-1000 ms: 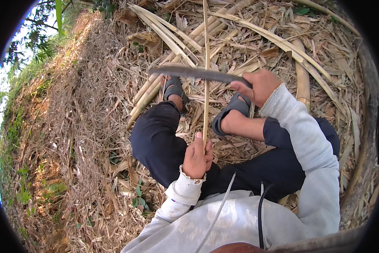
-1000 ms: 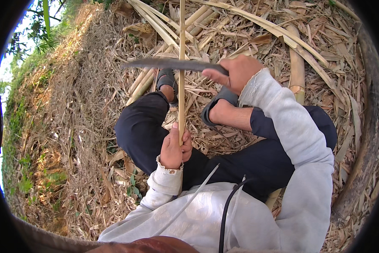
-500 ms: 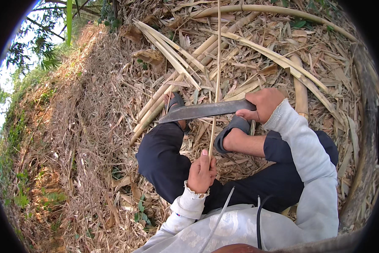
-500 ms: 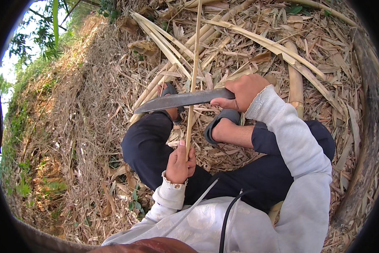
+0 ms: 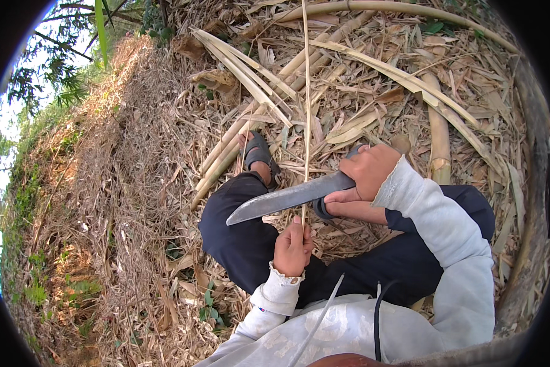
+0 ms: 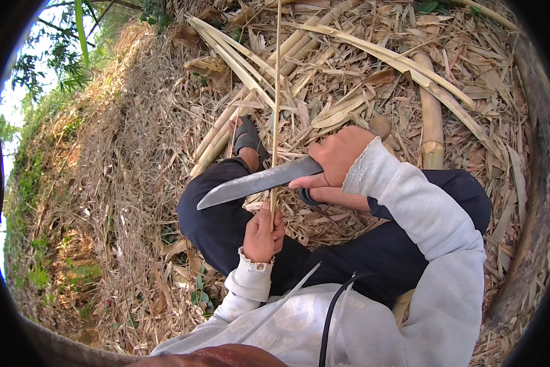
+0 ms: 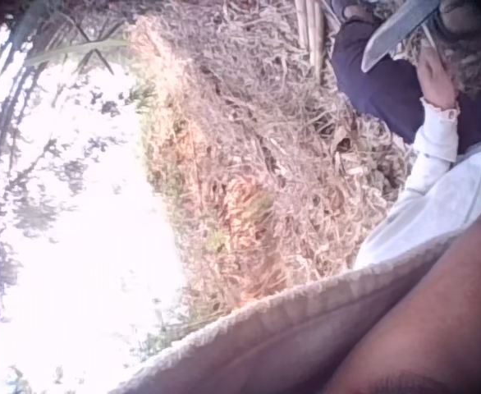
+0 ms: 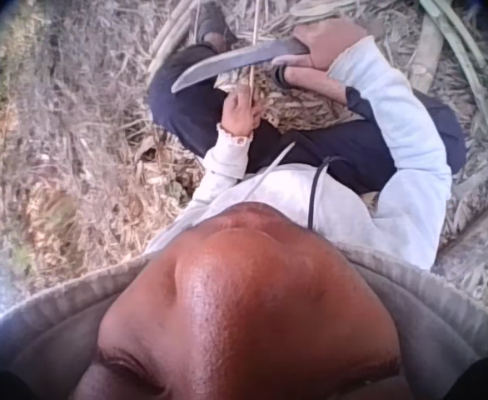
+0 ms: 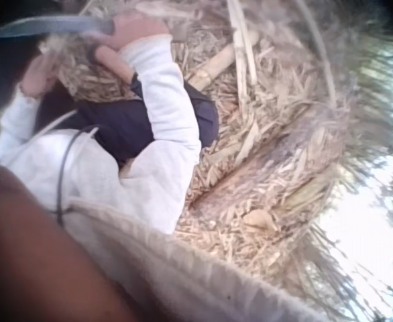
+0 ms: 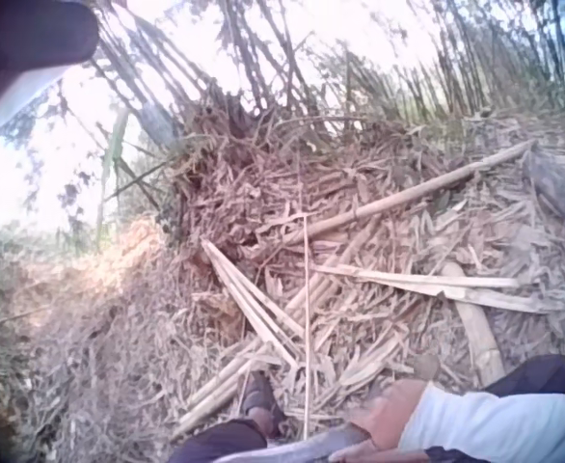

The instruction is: The person strips layers from a length of bamboo using a knife, pulling the strips away by hand and periodically turning the bamboo over.

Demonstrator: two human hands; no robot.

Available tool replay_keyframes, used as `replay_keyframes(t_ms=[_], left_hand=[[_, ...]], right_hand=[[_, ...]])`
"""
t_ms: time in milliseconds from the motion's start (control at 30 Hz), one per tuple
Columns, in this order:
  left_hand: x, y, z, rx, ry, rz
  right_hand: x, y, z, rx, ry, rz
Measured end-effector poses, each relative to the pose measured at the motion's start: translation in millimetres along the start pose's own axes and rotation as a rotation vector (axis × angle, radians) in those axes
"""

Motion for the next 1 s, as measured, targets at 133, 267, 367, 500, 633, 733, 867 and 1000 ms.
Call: replay_keyframes(t_ms=[133, 267, 367, 500, 633, 733, 867, 1000], left_hand=[[5.9, -1.1, -5.9, 0.010, 0.035, 0.017], [5.6, -1.2, -7.9, 0.019, -0.021, -0.016], [13.8, 2.6, -3.7, -0.030, 0.052, 0.022], [17.5, 1.8, -6.9, -0.005, 0.003, 0.010], [19.7, 5.2, -6.5, -0.015, 0.023, 0.008], [20.7, 2.8, -12.4, -0.019, -0.013, -0.017], [22.4, 7.5, -8.0, -0.012, 0.010, -0.022], [20.9, 7.0, -8.8, -0.026, 0.013, -0.032]], right_hand=[[-1.1, -3.4, 66.2, -0.239, 0.264, -0.113], [-2.3, -4.7, 17.1, -0.081, 0.070, 0.083], [-0.5, -1.4, 32.6, -0.064, 0.130, -0.039], [5.9, -16.9, 97.2, -0.124, 0.447, 0.050], [0.0, -13.9, 39.9, -0.048, 0.161, 0.092], [7.2, -14.7, 88.5, -0.218, 0.396, 0.184], [1.6, -23.3, 94.1, -0.187, 0.396, 0.127], [-0.1, -23.4, 68.9, -0.063, 0.339, 0.098]])
Point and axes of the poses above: each hand's wrist, its own x-axis away from the middle knuckle, its own y-axis out of the palm, z = x × y, the point moved 6 cm from there along -x, towards the middle knuckle, and after that the axes turned 7 degrees about -y, right-handed, at the moved point
